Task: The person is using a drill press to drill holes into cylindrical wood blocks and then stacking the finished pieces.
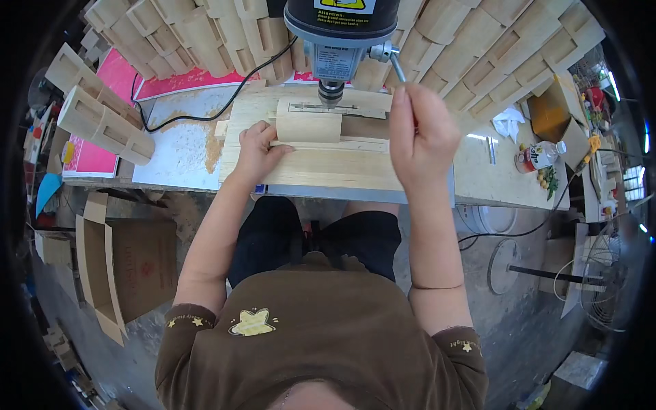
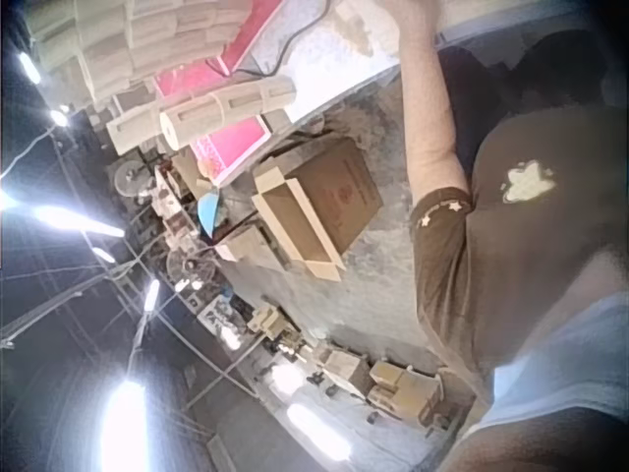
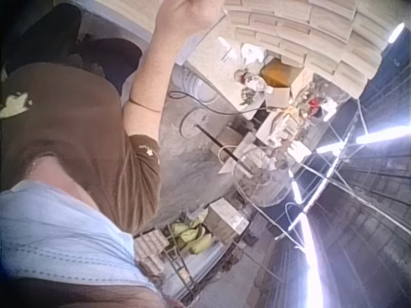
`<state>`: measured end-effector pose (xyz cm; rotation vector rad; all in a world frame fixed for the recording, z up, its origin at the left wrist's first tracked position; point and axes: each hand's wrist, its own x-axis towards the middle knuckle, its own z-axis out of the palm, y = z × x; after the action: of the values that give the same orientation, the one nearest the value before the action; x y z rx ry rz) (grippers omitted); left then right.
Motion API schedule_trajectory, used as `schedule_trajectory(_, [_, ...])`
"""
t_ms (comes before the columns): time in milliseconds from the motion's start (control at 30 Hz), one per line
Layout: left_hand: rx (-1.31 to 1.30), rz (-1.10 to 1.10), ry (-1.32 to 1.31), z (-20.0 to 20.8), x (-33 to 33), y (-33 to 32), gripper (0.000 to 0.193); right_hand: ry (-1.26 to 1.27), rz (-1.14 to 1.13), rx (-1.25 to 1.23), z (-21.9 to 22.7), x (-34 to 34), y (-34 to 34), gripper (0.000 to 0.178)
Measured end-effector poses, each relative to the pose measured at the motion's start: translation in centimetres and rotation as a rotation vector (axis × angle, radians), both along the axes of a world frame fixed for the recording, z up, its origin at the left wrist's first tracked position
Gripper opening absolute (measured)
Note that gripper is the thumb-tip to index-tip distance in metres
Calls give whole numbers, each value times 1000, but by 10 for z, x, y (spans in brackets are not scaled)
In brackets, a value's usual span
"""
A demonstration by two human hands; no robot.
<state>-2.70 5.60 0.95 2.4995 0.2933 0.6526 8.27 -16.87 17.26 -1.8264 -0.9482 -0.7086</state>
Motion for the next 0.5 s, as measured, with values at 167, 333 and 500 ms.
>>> schedule_trajectory(167, [0, 10, -51, 2, 2, -3, 34, -55, 38, 93, -63, 11, 5, 8])
schedule_trajectory(333, [-16, 12, -12, 5, 1, -1, 34, -156, 26, 73, -85, 23, 14, 8])
schedule_trajectory(500, [-8, 30, -30, 2, 1, -2, 33, -179, 28, 26, -36, 24, 2, 4])
